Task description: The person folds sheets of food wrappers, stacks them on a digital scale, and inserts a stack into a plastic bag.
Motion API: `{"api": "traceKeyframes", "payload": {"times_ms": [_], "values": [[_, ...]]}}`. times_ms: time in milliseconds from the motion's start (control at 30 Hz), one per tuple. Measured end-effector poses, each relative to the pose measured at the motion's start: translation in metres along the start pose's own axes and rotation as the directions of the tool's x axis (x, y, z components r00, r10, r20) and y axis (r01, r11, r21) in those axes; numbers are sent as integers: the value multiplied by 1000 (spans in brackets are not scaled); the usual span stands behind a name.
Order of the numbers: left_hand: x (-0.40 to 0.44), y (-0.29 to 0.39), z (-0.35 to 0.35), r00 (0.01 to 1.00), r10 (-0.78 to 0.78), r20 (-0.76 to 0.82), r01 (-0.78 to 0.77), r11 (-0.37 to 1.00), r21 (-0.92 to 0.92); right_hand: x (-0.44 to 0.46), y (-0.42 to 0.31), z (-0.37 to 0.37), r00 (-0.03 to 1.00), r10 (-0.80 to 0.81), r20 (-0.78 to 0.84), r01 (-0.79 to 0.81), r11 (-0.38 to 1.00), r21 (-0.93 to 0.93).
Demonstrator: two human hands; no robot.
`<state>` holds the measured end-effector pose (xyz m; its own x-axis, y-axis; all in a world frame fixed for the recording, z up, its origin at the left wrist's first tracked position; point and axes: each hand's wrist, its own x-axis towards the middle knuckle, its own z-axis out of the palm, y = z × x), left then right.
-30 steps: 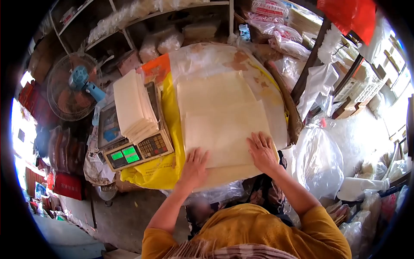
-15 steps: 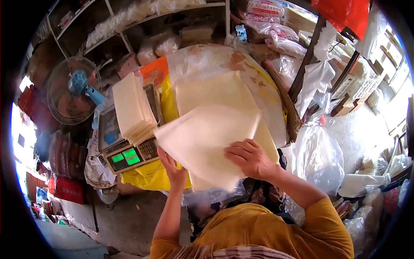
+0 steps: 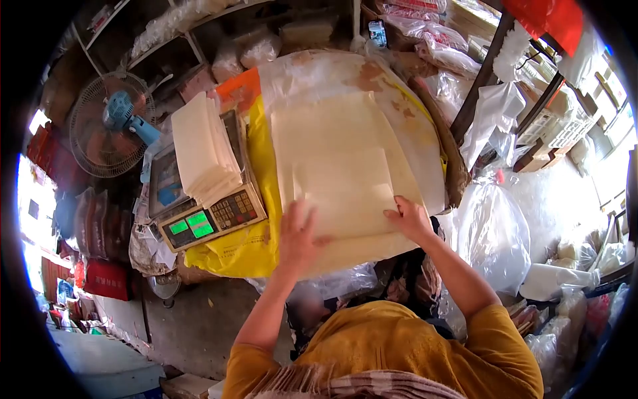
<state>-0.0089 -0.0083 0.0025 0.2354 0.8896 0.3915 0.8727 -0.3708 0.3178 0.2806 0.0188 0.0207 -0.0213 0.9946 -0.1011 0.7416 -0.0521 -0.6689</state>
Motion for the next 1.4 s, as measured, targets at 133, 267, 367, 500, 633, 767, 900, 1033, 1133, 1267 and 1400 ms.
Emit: {"api": "traceKeyframes", "payload": {"times_ms": [133, 267, 367, 500, 633, 767, 900, 1033, 1133, 1267, 1400], "values": [[4, 5, 2, 970, 145, 193, -168, 980, 110, 2, -24, -8, 917, -391, -82, 361, 899, -249], [16, -26, 3, 955, 242, 171, -243, 970, -18, 3, -18, -20, 852, -370, 371, 509, 751, -420], [24, -29, -24, 951, -53, 304, 154, 935, -319, 5, 7, -39, 802, -465, 375, 556, 811, -182], [37, -25, -20, 796, -399, 455, 592, 353, -725, 11, -2, -38, 983, -98, 155, 94, 995, 28], [64, -13, 24, 964, -262, -52, 244, 942, -230, 42, 0, -16, 999, 20, -41, -23, 995, -94], [63, -9, 61, 993, -112, 44, 109, 991, 76, 46, -31, -10, 940, -280, -194, 170, 879, -445], [56, -18, 71, 985, -165, 46, 166, 986, -13, 58, 2, 22, 828, -560, -28, 449, 691, -566], [41, 8, 59, 853, -420, -309, 204, 814, -544, 29, -30, 29, 936, -347, -57, 274, 820, -502], [11, 25, 61, 809, -524, 267, 346, 58, -936, -18, -43, 53, 839, -543, 34, 516, 774, -368], [19, -8, 8, 911, -412, -15, 78, 209, -975, -23, -39, 57, 819, -570, 58, 568, 794, -215], [77, -41, -155, 825, -524, -212, -12, 359, -933, -18, -28, 56, 794, -604, 67, 601, 765, -230]]}}
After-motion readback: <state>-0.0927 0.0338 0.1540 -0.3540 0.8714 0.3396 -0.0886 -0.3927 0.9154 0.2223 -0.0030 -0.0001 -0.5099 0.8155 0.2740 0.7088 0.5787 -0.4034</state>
